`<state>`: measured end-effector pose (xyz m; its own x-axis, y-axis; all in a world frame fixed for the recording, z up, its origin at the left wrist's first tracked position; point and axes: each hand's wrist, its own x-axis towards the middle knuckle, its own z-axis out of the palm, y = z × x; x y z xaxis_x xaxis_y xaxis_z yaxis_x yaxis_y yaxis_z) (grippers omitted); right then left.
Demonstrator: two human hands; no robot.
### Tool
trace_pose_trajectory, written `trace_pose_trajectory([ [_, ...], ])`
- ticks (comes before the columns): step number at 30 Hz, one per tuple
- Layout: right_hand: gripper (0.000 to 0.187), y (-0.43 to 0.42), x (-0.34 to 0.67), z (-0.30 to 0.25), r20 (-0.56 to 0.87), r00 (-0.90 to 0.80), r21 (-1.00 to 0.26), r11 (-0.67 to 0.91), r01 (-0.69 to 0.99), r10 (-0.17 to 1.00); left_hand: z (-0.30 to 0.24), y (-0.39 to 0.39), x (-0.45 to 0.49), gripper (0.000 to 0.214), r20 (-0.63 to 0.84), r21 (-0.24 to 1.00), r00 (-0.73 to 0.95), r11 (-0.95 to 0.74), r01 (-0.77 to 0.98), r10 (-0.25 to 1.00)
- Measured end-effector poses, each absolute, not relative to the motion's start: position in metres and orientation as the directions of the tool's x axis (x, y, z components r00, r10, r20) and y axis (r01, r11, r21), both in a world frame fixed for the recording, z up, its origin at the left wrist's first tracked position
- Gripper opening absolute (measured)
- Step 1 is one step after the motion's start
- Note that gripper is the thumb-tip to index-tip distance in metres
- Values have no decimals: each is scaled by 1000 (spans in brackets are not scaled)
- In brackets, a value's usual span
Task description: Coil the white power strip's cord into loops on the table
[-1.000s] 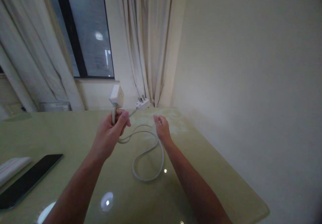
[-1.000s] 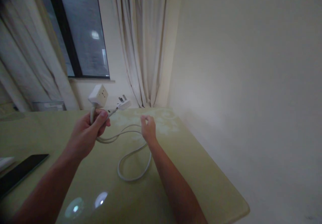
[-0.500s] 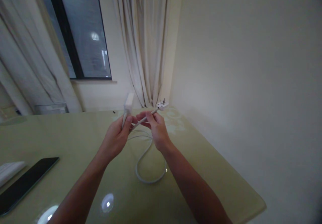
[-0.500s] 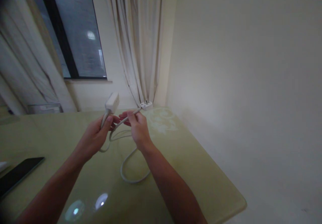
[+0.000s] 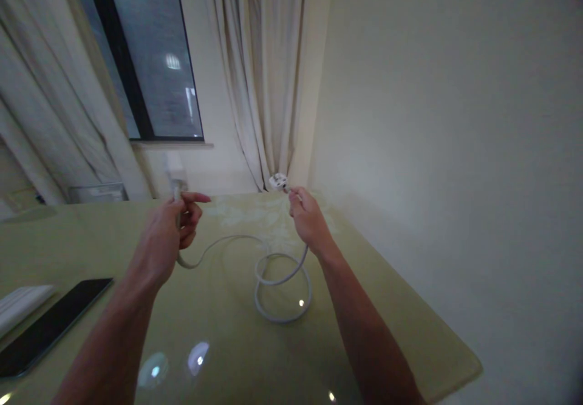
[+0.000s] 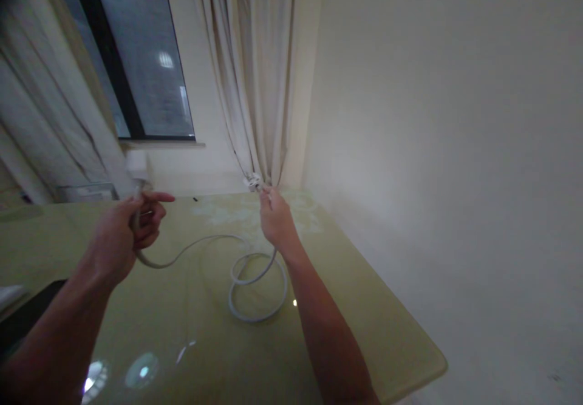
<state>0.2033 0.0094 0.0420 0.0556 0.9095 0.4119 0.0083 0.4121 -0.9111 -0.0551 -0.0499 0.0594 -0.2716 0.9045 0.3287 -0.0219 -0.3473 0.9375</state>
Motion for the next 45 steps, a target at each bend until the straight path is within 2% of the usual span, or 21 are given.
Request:
trace_pose_trajectory([
  [3,43,2,172,26,417,-164,-894,436,105,894,56,-54,-32,29,371,927,-166,-356,115,913],
  [6,66,-13,146,19,288,-321,-957,284,-60,902,56,-64,-6,32,499,828,-14,-471,305,867],
  [8,72,-22,137,20,225,-310,-964,164,-210,924,56,-69,8,34,558,754,110,-558,348,823],
  [11,71,-29,135,25,218,-216,-922,128,-366,952,51,-69,18,29,554,763,146,-570,306,819],
  [16,57,-25,140,31,236,-26,-859,197,-473,971,33,-55,16,40,384,920,-64,-375,118,921],
  [21,53,-24,143,34,265,-112,-865,185,-466,958,27,-49,17,48,271,962,-45,-270,34,961],
  [29,67,-8,153,31,423,-91,-901,408,-150,901,26,-53,28,32,530,846,-224,-496,193,818],
  [33,82,-3,168,31,325,-211,-925,356,131,922,30,-58,28,24,640,765,-345,-529,367,687],
  [35,89,-6,174,32,228,-265,-898,308,314,937,33,-59,25,24,630,775,-389,-517,364,672],
  [37,91,-10,176,32,192,-254,-848,291,443,948,35,-60,21,23,606,795,-380,-515,320,699],
  [39,87,-15,173,32,283,-173,-778,331,534,943,37,-59,17,24,599,800,-353,-521,297,719],
  [42,75,-21,165,31,480,-21,-648,371,665,877,36,-59,16,27,591,806,-330,-526,271,736],
  [45,60,-23,159,31,559,43,-595,365,716,828,34,-60,19,32,544,839,-321,-516,175,775],
])
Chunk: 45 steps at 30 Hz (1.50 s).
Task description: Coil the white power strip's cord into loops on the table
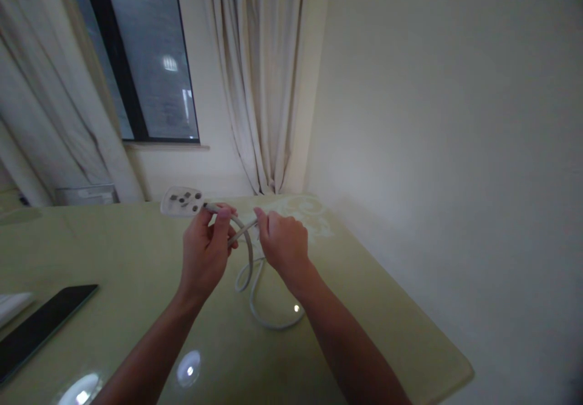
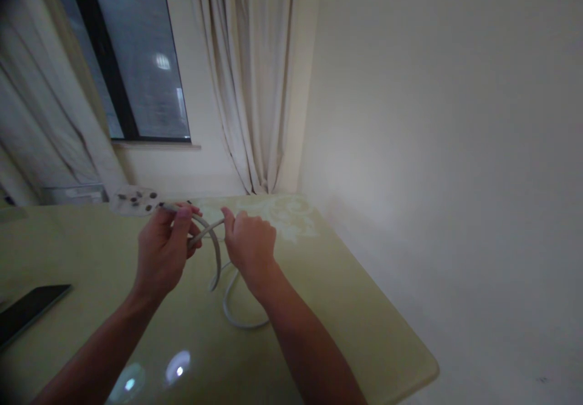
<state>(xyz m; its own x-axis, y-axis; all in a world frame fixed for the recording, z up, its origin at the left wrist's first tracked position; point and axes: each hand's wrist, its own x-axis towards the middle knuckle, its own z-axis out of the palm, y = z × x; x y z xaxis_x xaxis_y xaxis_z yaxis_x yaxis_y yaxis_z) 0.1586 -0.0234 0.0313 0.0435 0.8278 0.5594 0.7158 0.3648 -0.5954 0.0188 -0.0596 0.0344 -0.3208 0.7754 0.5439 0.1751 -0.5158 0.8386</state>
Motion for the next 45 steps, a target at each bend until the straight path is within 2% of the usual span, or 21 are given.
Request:
trace_pose_trajectory([
  [3,46,-26,157,34,573,54,-589,366,721,818,33,-61,23,37,463,880,-332,-471,61,822],
  [5,45,-29,157,36,554,12,-556,359,750,832,34,-60,25,38,415,898,-340,-440,3,844],
  [7,51,-33,155,37,522,-105,-533,420,734,846,35,-60,25,40,392,897,-359,-438,-54,847],
  [9,55,-39,150,36,512,-284,-536,560,632,811,38,-58,24,42,399,874,-390,-473,-114,830],
  [11,49,-46,144,33,537,-383,-545,655,523,752,41,-57,21,42,424,838,-409,-521,-160,808],
  [13,41,-51,139,31,564,-363,-553,666,501,742,43,-57,16,40,438,824,-404,-539,-177,803],
  [17,40,-52,138,30,636,-257,-549,661,512,727,46,-56,11,35,425,844,-422,-519,-135,801],
  [19,49,-50,143,31,686,-239,-546,703,456,687,46,-57,12,34,438,842,-414,-525,-122,798],
  [21,69,-46,149,33,711,-241,-544,734,407,661,45,-58,15,35,448,841,-391,-528,-120,804],
  [23,79,-43,155,35,713,-253,-532,739,413,654,45,-60,17,36,444,846,-378,-519,-120,812],
  [28,66,-33,166,36,651,-371,-552,749,367,662,46,-62,15,40,458,854,-364,-515,-72,811],
  [34,77,-29,156,24,654,-439,-515,788,338,616,48,-61,15,37,380,883,-397,-455,-113,835],
  [37,69,-29,143,13,682,-389,-481,781,398,619,52,-64,13,37,369,892,-395,-440,-103,841],
  [40,50,-27,137,8,701,-374,-429,778,458,607,58,-68,3,37,432,888,-340,-460,-3,836],
  [42,39,-25,141,10,698,-446,-344,809,478,560,64,-70,-7,36,435,893,-286,-449,19,854],
  [45,26,-23,153,19,697,-557,-148,851,505,452,69,-72,-19,34,324,930,-226,-353,-103,919],
])
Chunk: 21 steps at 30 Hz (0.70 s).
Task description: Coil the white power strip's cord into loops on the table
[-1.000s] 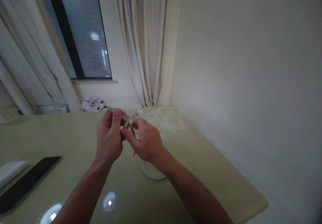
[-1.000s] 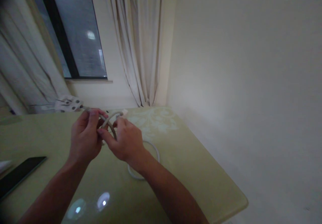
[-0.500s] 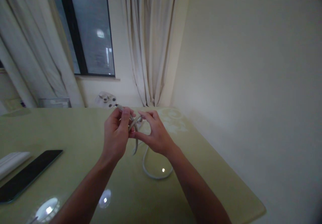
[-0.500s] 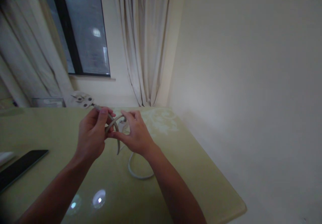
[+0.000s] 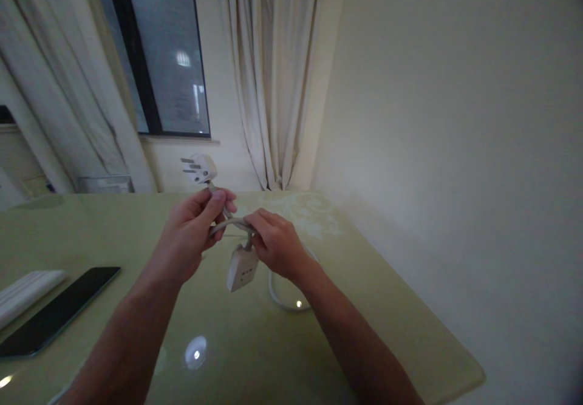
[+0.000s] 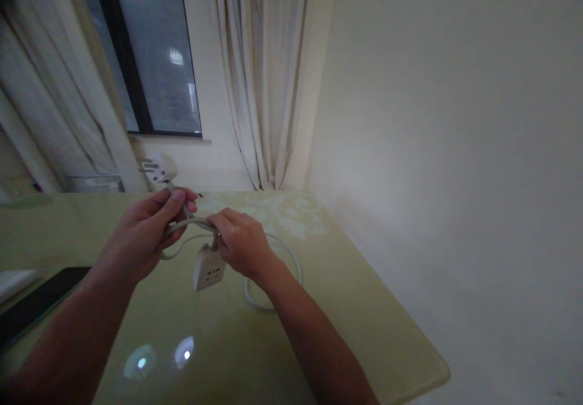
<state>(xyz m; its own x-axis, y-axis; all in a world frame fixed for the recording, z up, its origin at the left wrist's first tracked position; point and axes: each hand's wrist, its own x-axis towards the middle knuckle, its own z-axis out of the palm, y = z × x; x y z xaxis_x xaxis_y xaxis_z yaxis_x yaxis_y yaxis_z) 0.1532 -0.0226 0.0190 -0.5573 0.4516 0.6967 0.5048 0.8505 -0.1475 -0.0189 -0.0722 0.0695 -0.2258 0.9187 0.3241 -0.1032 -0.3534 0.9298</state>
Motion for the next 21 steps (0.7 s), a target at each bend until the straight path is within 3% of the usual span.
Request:
trace_pose_trajectory([
  [3,16,-21,166,27,742,-602,40,876,480,296,72,-71,-23,29,203,935,-127,-230,-269,971],
  [6,24,-21,175,28,828,-556,209,880,427,73,74,-66,-24,17,98,884,-25,-98,-458,995],
  [8,32,-22,177,25,838,-544,302,864,403,-39,75,-63,-24,24,26,824,35,-2,-566,999],
  [10,29,-24,175,20,806,-587,341,869,359,-74,75,-60,-24,29,-25,782,58,56,-621,998],
  [14,20,-26,167,16,757,-652,210,934,289,32,71,-53,-22,19,-48,805,-96,-18,-593,994],
  [17,16,-32,173,19,801,-583,49,956,291,137,60,-37,-30,14,-52,812,-241,-100,-575,969],
  [21,13,-44,214,21,813,-548,-101,975,198,196,38,-10,-62,18,-59,779,-514,-282,-560,856],
])
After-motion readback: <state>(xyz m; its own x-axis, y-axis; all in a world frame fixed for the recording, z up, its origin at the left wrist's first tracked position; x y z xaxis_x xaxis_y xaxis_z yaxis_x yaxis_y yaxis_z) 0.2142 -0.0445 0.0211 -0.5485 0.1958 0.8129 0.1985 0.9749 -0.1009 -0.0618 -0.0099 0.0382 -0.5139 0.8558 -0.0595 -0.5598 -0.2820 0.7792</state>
